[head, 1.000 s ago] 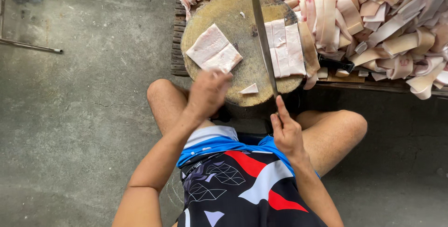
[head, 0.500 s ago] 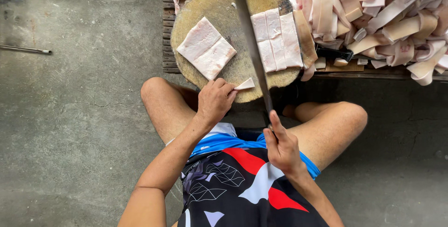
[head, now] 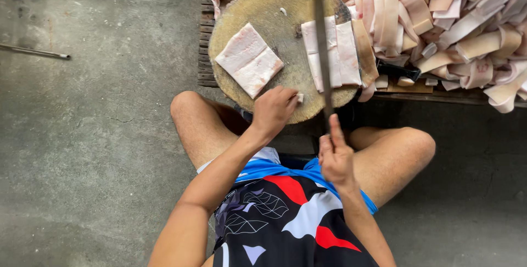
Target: The person sits on the floor and uses a large knife to slice sheets of raw pork belly into strips on a round wooden cutting board. The person repeatedly picks up sheets, cuts them into uniform strips, and places the cut pieces onto a pile on a nearby table.
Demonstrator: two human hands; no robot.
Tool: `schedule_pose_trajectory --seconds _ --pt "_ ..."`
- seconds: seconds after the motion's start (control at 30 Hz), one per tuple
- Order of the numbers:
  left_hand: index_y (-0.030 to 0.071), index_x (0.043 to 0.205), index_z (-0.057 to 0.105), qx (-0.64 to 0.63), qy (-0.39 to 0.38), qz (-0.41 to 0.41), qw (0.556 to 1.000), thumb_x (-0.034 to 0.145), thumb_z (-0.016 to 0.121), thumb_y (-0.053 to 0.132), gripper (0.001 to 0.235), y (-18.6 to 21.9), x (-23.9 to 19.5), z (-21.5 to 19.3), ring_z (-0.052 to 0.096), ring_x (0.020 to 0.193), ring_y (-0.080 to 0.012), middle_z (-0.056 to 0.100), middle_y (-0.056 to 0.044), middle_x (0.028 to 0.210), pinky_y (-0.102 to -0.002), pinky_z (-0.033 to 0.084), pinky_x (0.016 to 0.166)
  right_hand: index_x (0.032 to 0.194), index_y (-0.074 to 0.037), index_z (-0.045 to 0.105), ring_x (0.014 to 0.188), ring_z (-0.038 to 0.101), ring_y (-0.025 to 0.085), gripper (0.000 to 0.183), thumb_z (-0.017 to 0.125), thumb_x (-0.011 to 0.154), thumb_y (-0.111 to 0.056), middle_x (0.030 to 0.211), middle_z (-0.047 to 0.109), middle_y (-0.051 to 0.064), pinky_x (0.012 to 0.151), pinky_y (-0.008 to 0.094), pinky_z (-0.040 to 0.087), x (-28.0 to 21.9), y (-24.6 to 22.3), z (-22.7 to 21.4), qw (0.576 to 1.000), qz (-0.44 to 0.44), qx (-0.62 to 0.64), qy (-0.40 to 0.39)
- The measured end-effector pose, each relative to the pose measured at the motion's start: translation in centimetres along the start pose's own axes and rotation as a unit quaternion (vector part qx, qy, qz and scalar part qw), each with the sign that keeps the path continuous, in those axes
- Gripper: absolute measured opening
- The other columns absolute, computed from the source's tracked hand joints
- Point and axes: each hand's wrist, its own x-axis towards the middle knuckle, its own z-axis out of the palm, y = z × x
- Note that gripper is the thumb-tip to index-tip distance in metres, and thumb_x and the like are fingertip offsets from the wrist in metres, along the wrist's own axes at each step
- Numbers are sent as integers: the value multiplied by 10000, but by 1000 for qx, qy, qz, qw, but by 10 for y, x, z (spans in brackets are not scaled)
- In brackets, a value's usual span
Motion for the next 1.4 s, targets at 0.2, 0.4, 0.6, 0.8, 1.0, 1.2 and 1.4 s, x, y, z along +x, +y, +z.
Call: schedule_pose_trajectory --seconds 0.2,0.4,0.6,0.8,1.0,1.2,1.4 --pt "63 1388 604 -374 66 -98 920 1026 629 147 372 25 46 32 723 1163 -298 697 -188 1299 -375 601 948 1678 -233 226 528 449 35 665 492 1088 -82 681 479 -51 487 201 450 21 -11 -27 996 -85 22 31" --pt "-68 1386 556 162 137 -127 969 825 825 249 698 -55 53 -76 530 1135 -400 532 -266 1392 -477 470 939 1647 -233 245 508 464 43 680 492 1033 -75 682 506 -43 448 205 438 -11 14 -23 991 16 107 -80" --pt "36 1222 608 129 -97 -242 957 728 921 322 651 -85 83 -95 505 1173 -368 545 -177 1286 -442 449 1022 1601 -249 365 471 467 62 637 547 1005 -114 604 515 -17 433 235 434 1 17 -3 996 69 -16 -58" --pt "150 1172 671 72 -248 -234 937 768 830 112 435 -74 101 -77 542 1164 -292 603 -129 1253 -451 413 1021 1600 -253 365 484 467 57 628 550 1014 -120 586 508 -29 459 237 466 20 -17 -5 997 33 -46 -47" --pt "41 1140 696 -64 -153 -302 939 815 737 86 331 -58 57 -72 762 820 -279 752 -151 924 -408 589 728 1600 -235 374 511 496 57 637 583 1022 -70 624 538 -28 488 234 481 -8 -71 -5 986 -100 -103 -81" --pt "-16 985 747 -63 -62 -210 974 801 778 125 235 -71 42 -69 746 830 -278 754 -180 893 -396 575 768 1677 -347 223 624 527 36 718 510 1105 -22 809 575 3 554 161 490 -32 -80 -31 927 -361 12 -102" --pt "39 1064 715 -118 -117 -353 921 877 701 137 212 -66 41 -69 746 752 -313 760 -168 885 -433 581 702 1634 -278 378 681 685 297 651 598 1038 -135 860 665 150 597 336 535 16 1 15 909 -261 -322 -51"
